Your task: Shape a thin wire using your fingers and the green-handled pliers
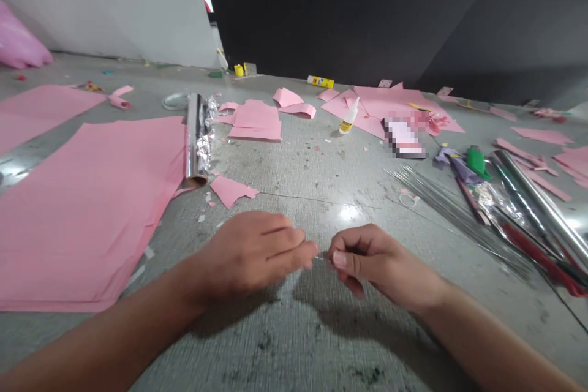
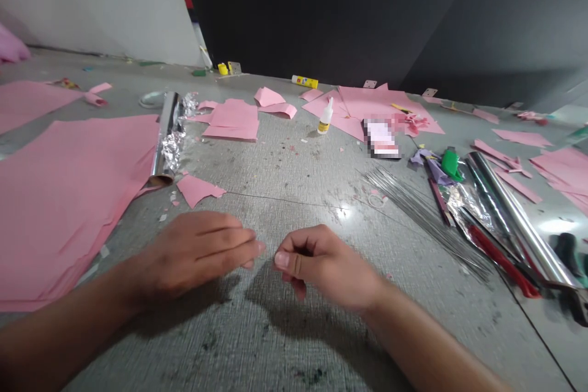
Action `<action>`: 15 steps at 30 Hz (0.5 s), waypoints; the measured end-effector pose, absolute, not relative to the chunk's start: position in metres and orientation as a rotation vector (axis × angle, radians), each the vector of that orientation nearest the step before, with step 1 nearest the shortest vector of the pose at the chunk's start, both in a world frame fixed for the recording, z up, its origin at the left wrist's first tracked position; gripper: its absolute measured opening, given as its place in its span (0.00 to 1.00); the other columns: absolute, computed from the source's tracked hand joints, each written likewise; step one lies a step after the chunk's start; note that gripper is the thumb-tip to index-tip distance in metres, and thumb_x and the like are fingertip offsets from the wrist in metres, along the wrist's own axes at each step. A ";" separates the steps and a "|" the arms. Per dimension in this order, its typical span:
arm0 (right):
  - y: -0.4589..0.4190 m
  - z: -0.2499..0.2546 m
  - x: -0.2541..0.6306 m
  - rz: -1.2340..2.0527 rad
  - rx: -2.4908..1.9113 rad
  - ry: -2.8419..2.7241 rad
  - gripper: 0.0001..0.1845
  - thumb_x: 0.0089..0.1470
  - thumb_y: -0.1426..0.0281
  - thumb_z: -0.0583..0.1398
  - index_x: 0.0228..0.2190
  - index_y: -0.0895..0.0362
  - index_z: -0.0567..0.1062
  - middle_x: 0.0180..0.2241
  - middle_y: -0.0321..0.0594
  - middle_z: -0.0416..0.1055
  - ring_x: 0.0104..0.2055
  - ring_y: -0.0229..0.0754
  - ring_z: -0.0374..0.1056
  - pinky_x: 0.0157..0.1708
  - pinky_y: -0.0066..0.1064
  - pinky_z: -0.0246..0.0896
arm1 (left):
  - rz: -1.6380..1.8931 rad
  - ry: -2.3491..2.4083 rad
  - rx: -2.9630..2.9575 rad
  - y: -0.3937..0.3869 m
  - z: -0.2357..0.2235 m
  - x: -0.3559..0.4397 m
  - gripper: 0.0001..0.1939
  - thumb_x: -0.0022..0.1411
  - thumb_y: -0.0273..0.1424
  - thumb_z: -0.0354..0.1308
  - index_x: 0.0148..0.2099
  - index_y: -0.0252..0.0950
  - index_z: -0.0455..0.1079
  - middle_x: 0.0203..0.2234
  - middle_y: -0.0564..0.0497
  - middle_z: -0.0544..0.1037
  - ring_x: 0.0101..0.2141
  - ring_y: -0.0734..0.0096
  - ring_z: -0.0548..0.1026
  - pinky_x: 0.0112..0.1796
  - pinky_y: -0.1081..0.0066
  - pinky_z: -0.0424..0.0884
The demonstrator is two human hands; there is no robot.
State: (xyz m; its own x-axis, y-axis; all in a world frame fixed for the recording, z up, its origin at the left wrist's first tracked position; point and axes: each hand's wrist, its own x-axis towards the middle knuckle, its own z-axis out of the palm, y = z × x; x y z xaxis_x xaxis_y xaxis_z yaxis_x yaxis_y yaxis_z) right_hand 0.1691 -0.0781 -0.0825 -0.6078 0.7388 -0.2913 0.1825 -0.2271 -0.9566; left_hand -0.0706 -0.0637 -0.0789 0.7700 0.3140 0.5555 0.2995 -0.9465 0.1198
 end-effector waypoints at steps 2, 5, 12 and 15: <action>-0.078 -0.083 0.169 1.541 -1.137 -1.751 0.14 0.59 0.63 0.59 0.25 0.57 0.70 0.19 0.31 0.64 0.21 0.32 0.61 0.23 0.26 0.55 | 0.993 0.678 2.605 -0.063 -0.083 -0.070 0.13 0.65 0.31 0.55 0.51 0.34 0.68 0.39 0.46 0.79 0.36 0.66 0.75 0.35 0.66 0.74; -0.080 -0.086 0.168 0.817 -1.096 -1.974 0.08 0.59 0.70 0.58 0.28 0.57 0.72 0.24 0.35 0.69 0.27 0.34 0.64 0.28 0.27 0.58 | 1.006 0.914 1.756 -0.063 -0.091 -0.067 0.22 0.68 0.43 0.47 0.59 0.38 0.62 0.42 0.44 0.75 0.33 0.68 0.74 0.27 0.69 0.74; -0.081 -0.092 0.167 0.146 -0.815 -2.246 0.04 0.57 0.78 0.60 0.35 0.58 0.73 0.29 0.39 0.74 0.31 0.38 0.66 0.34 0.32 0.61 | 0.569 0.808 1.125 -0.070 -0.087 -0.052 0.19 0.64 0.43 0.54 0.41 0.30 0.73 0.25 0.49 0.74 0.21 0.77 0.71 0.21 0.75 0.69; -0.080 -0.092 0.167 0.098 -0.797 -2.277 0.04 0.57 0.78 0.60 0.35 0.58 0.74 0.28 0.39 0.74 0.30 0.38 0.65 0.33 0.33 0.61 | 0.538 0.873 1.210 -0.072 -0.083 -0.048 0.13 0.62 0.37 0.58 0.33 0.30 0.73 0.21 0.52 0.73 0.20 0.80 0.69 0.22 0.77 0.67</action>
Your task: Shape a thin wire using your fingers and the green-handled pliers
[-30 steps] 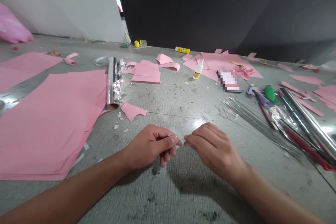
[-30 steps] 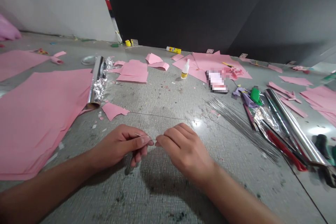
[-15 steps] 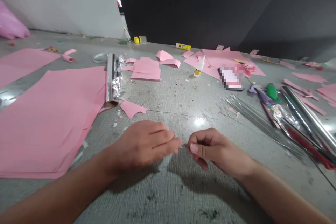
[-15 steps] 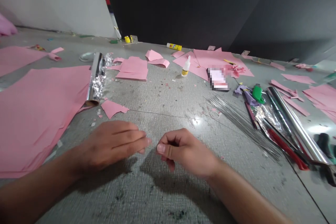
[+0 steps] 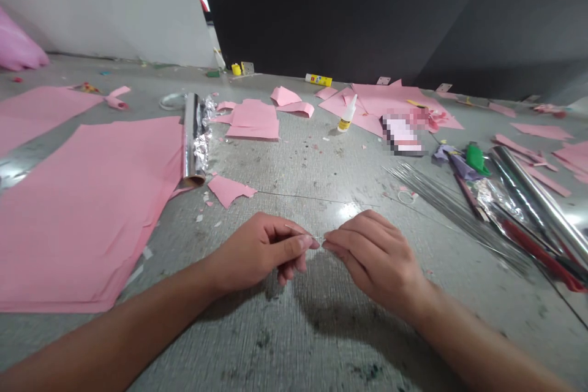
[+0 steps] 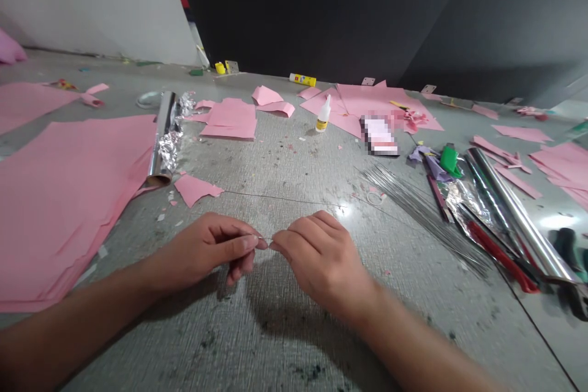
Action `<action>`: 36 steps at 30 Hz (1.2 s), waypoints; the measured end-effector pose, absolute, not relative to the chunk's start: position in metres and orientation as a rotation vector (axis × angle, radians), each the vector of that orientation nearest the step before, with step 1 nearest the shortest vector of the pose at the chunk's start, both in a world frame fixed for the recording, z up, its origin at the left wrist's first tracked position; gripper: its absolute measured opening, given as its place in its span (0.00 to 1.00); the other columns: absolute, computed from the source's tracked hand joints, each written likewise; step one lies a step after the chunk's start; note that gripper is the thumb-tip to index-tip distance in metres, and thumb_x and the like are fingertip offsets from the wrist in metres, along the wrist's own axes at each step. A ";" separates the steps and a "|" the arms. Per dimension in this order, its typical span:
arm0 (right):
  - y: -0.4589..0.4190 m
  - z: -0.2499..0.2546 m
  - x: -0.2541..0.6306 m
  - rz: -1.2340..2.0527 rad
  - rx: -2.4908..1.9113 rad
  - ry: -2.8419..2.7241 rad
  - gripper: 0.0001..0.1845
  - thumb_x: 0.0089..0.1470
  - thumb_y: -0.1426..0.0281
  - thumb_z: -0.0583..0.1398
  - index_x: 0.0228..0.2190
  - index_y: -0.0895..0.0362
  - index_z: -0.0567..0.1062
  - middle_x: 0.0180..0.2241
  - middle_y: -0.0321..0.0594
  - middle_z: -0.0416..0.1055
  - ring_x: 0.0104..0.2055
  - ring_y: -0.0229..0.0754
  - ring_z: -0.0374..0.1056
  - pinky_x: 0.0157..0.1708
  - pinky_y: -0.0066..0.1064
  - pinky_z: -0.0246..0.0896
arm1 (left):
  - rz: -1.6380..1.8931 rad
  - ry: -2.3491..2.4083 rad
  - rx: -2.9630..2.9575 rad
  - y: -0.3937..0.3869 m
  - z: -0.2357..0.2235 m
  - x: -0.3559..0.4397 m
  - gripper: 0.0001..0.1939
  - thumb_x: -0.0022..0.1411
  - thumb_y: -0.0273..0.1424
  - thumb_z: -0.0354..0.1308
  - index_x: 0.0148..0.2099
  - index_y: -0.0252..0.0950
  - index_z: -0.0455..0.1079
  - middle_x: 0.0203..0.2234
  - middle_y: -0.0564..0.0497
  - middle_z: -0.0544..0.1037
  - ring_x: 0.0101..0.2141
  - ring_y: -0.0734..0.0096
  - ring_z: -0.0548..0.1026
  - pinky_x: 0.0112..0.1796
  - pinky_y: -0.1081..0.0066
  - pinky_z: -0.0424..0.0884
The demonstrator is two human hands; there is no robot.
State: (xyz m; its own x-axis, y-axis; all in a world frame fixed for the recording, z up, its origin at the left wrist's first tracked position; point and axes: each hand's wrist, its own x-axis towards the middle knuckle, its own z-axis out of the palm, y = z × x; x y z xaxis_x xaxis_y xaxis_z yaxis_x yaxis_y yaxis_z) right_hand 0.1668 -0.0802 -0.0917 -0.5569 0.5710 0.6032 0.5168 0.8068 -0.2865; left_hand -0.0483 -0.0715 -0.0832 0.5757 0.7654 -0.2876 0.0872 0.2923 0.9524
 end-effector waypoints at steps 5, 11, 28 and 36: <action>-0.080 -0.093 0.168 0.094 -0.767 -2.341 0.04 0.57 0.77 0.60 0.35 0.59 0.74 0.27 0.38 0.74 0.28 0.38 0.65 0.32 0.34 0.59 | 0.525 0.893 1.272 -0.071 -0.085 -0.050 0.14 0.64 0.36 0.55 0.33 0.31 0.72 0.21 0.53 0.73 0.20 0.79 0.68 0.22 0.76 0.66; -0.082 -0.084 0.166 0.526 -0.869 -2.236 0.07 0.59 0.76 0.57 0.31 0.58 0.75 0.24 0.35 0.71 0.27 0.35 0.64 0.30 0.30 0.57 | 0.627 0.818 1.972 -0.069 -0.087 -0.057 0.13 0.67 0.31 0.51 0.33 0.33 0.74 0.24 0.51 0.77 0.26 0.76 0.73 0.29 0.74 0.67; -0.079 -0.083 0.170 0.762 -1.028 -2.022 0.06 0.59 0.71 0.59 0.29 0.57 0.74 0.25 0.35 0.70 0.29 0.34 0.65 0.29 0.28 0.59 | 0.920 0.935 1.618 -0.061 -0.092 -0.068 0.28 0.70 0.46 0.35 0.53 0.33 0.68 0.38 0.43 0.76 0.35 0.66 0.74 0.33 0.67 0.72; -0.080 -0.093 0.167 0.243 -0.861 -2.245 0.07 0.60 0.76 0.56 0.33 0.58 0.74 0.26 0.38 0.71 0.29 0.38 0.64 0.32 0.33 0.59 | 0.505 0.883 1.601 -0.071 -0.084 -0.052 0.16 0.66 0.37 0.52 0.31 0.34 0.73 0.25 0.52 0.75 0.26 0.76 0.70 0.30 0.75 0.67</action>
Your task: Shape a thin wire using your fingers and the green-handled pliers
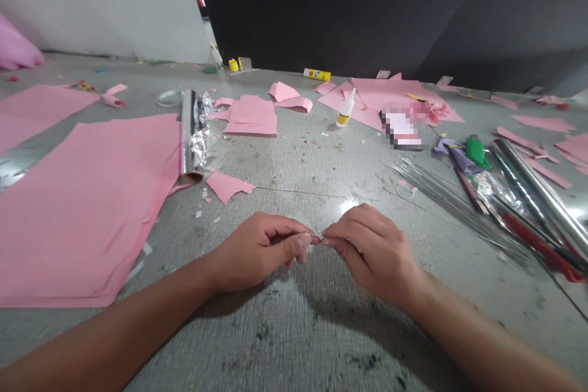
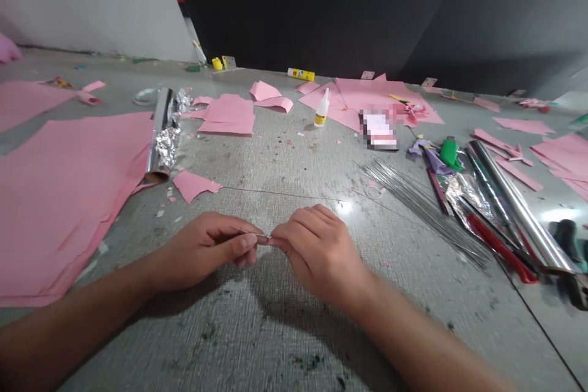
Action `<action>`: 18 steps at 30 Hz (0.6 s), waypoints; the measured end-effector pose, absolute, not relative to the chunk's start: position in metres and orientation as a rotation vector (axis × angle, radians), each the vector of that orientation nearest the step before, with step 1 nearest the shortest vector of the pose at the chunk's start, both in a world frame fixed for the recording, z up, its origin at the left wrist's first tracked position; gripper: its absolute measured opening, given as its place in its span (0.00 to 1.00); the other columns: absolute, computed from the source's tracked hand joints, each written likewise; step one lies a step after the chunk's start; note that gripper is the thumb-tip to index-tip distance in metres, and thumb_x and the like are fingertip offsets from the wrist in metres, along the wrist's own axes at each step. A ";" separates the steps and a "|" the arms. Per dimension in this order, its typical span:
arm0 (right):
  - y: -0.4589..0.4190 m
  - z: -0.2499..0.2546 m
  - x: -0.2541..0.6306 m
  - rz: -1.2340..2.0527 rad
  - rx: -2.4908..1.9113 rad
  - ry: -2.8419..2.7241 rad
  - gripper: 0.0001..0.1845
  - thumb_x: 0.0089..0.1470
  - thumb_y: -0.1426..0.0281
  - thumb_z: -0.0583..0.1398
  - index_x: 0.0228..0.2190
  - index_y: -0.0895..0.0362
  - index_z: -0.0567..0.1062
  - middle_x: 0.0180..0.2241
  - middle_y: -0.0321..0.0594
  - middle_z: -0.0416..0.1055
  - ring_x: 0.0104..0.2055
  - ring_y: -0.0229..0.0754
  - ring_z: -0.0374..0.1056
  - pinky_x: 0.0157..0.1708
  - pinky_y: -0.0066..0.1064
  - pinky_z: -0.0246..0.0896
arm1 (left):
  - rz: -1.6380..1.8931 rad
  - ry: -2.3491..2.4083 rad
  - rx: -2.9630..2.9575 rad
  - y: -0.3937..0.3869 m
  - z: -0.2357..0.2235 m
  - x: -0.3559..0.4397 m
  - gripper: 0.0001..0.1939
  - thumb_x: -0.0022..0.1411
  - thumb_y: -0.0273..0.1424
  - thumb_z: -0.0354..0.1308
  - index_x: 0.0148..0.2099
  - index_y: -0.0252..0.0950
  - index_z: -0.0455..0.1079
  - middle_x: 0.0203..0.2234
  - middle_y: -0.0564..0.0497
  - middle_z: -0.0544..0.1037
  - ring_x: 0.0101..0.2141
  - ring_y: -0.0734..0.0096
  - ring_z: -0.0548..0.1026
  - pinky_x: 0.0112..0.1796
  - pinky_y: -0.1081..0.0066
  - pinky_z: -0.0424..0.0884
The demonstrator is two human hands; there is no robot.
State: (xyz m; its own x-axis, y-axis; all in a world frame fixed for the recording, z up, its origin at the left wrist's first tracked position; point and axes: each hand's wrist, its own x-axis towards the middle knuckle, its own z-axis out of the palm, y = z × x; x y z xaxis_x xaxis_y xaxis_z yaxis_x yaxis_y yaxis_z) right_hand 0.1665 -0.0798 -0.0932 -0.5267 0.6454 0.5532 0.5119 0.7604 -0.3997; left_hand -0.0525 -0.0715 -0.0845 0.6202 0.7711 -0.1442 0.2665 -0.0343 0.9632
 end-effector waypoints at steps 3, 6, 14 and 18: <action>-0.079 -0.092 0.167 0.237 -0.837 -2.268 0.07 0.59 0.77 0.56 0.32 0.58 0.74 0.26 0.38 0.72 0.30 0.38 0.64 0.33 0.34 0.59 | 0.518 0.890 1.634 -0.072 -0.084 -0.053 0.17 0.68 0.37 0.49 0.34 0.34 0.74 0.25 0.52 0.76 0.26 0.76 0.70 0.30 0.74 0.67; -0.080 -0.092 0.168 0.219 -0.808 -2.305 0.07 0.58 0.77 0.57 0.31 0.58 0.74 0.26 0.38 0.72 0.29 0.39 0.64 0.33 0.34 0.58 | 0.502 0.883 1.760 -0.072 -0.085 -0.055 0.18 0.69 0.37 0.48 0.35 0.34 0.75 0.24 0.52 0.76 0.26 0.75 0.71 0.30 0.74 0.66; -0.083 -0.082 0.168 0.912 -0.993 -2.183 0.08 0.57 0.75 0.57 0.27 0.57 0.72 0.23 0.33 0.68 0.26 0.33 0.63 0.28 0.28 0.57 | 0.596 0.634 2.686 -0.061 -0.086 -0.070 0.13 0.67 0.28 0.49 0.49 0.38 0.72 0.27 0.50 0.78 0.30 0.68 0.73 0.33 0.67 0.65; -0.080 -0.078 0.171 1.896 -1.098 -1.790 0.14 0.55 0.63 0.61 0.23 0.57 0.69 0.19 0.31 0.65 0.20 0.31 0.59 0.20 0.25 0.55 | 0.530 0.599 2.899 -0.061 -0.075 -0.075 0.13 0.65 0.28 0.53 0.49 0.45 0.72 0.29 0.51 0.79 0.31 0.67 0.73 0.33 0.66 0.65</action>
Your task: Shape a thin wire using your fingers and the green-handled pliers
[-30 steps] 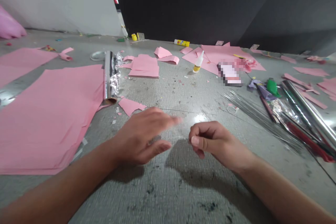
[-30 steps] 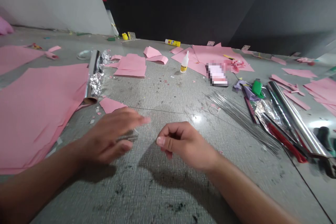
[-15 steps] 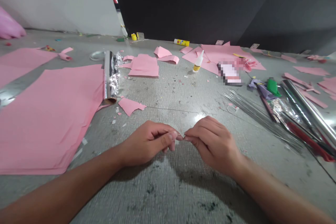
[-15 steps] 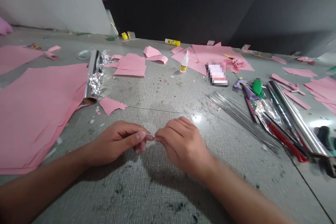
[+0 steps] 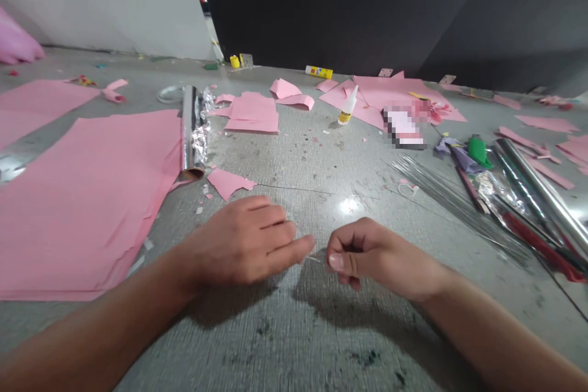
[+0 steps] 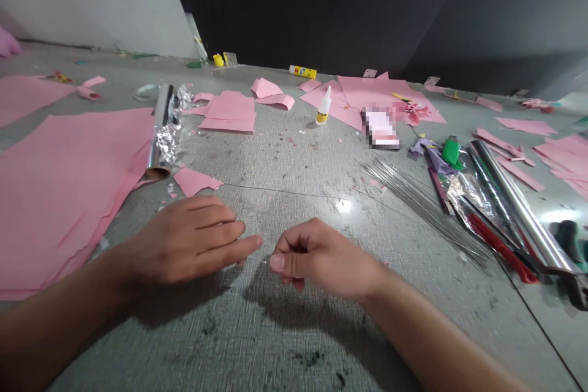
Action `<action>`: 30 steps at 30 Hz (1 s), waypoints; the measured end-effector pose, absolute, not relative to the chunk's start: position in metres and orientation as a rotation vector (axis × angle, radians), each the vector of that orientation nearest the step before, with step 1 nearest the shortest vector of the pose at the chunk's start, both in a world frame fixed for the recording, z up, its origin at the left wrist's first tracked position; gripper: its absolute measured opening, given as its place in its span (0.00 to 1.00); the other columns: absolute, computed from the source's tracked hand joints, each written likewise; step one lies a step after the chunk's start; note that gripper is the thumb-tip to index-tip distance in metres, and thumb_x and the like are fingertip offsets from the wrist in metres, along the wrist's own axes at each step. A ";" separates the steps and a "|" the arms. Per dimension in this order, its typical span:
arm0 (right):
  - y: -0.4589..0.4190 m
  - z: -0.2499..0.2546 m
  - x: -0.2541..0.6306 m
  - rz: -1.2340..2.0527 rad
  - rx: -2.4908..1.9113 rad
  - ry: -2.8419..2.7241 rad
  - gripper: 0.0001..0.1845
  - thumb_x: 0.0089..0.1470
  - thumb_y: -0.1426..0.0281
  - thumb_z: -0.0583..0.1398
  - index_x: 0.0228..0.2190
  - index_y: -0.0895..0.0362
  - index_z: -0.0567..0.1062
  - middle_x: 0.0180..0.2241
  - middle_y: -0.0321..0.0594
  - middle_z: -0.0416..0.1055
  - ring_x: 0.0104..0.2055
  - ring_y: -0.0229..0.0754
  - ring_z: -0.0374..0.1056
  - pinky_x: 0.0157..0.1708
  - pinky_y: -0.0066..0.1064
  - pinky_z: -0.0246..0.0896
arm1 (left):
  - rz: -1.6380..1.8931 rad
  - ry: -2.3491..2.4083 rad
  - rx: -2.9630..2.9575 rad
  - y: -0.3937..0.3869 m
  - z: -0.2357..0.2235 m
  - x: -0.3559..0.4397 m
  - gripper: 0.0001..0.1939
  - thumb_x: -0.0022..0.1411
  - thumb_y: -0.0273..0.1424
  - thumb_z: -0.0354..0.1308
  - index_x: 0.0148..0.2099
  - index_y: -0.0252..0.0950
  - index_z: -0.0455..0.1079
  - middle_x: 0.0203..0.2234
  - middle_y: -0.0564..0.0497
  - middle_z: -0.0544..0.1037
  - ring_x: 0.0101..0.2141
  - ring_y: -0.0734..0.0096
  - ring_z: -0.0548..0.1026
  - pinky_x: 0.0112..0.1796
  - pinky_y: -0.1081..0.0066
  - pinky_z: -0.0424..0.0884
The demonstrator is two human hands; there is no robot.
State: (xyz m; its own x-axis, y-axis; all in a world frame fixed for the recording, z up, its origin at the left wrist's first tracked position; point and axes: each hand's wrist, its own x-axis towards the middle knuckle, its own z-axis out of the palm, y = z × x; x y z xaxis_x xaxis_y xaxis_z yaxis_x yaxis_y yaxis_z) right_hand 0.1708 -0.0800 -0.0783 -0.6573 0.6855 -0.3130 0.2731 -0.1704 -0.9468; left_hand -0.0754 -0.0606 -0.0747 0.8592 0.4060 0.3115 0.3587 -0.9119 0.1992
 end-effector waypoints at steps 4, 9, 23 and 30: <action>-0.078 -0.076 0.173 1.936 -1.022 -1.625 0.16 0.54 0.60 0.62 0.22 0.58 0.70 0.19 0.32 0.64 0.20 0.32 0.59 0.20 0.25 0.56 | 0.790 0.717 2.768 -0.064 -0.078 -0.073 0.17 0.65 0.36 0.55 0.56 0.46 0.68 0.41 0.48 0.79 0.40 0.63 0.74 0.40 0.63 0.68; -0.083 -0.079 0.169 0.854 -1.068 -1.959 0.07 0.57 0.70 0.60 0.27 0.57 0.73 0.24 0.34 0.70 0.27 0.34 0.65 0.28 0.27 0.59 | 0.860 0.964 1.742 -0.062 -0.089 -0.069 0.29 0.68 0.49 0.40 0.53 0.32 0.69 0.34 0.43 0.78 0.32 0.68 0.74 0.32 0.68 0.72; -0.085 -0.089 0.164 0.258 -0.886 -2.234 0.06 0.58 0.75 0.57 0.32 0.57 0.75 0.26 0.36 0.74 0.28 0.37 0.66 0.33 0.33 0.60 | 0.593 0.936 1.716 -0.069 -0.088 -0.056 0.15 0.66 0.37 0.53 0.41 0.33 0.77 0.22 0.51 0.78 0.20 0.77 0.70 0.24 0.75 0.68; -0.087 -0.080 0.165 1.486 -1.149 -1.845 0.12 0.56 0.66 0.59 0.23 0.57 0.72 0.20 0.33 0.66 0.21 0.33 0.60 0.21 0.26 0.54 | 0.614 0.646 2.578 -0.062 -0.082 -0.070 0.14 0.66 0.28 0.50 0.49 0.37 0.74 0.29 0.48 0.80 0.28 0.70 0.74 0.30 0.69 0.67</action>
State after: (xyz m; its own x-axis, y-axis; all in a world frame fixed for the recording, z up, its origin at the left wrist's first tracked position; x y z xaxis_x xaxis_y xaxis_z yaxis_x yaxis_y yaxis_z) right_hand 0.1653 -0.0869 -0.0796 -0.5166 0.8477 -0.1205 0.2981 0.0461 -0.9534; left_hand -0.0697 -0.0617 -0.0819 0.7954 0.5194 0.3124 0.3384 -0.8082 0.4820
